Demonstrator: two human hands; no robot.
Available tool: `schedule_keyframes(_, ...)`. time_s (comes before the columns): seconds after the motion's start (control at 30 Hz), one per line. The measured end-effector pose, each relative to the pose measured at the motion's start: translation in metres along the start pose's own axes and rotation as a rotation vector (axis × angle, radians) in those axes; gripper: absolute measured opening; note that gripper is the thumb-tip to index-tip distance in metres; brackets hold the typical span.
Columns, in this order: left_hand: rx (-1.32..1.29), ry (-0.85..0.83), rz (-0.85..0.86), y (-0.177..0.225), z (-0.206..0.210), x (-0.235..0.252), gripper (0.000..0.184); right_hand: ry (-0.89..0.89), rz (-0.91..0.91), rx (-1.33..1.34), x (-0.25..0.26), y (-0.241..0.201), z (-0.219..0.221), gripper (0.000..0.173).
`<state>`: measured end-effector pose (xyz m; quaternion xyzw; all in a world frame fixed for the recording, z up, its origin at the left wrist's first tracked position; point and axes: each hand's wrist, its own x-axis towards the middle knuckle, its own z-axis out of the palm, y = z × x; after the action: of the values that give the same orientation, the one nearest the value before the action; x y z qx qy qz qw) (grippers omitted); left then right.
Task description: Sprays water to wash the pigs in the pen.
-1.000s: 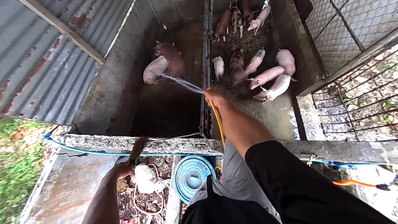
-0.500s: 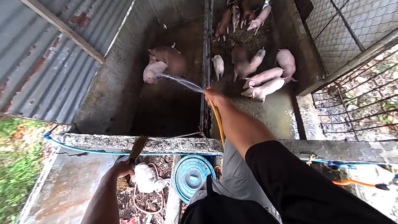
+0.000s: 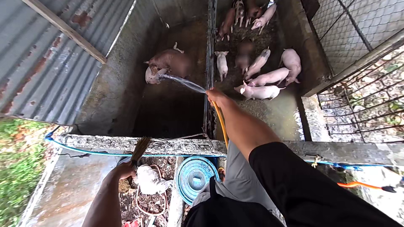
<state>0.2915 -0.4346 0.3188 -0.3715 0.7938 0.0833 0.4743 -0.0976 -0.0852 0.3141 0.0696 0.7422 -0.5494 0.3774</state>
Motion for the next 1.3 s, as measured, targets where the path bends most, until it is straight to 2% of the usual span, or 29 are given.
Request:
schedule_keyframes(0.87,0.000,0.006,-0.002,0.0006,0.0013,0.0000,0.092,-0.044,-0.041,0.019,-0.0031,-0.0032,0.0053,0.028)
schedule_keyframes(1.3,0.011,0.002,0.002,0.0016,0.0001,-0.0016,0.089,-0.005,-0.021,-0.018,-0.0008,0.0007,0.0074,0.030)
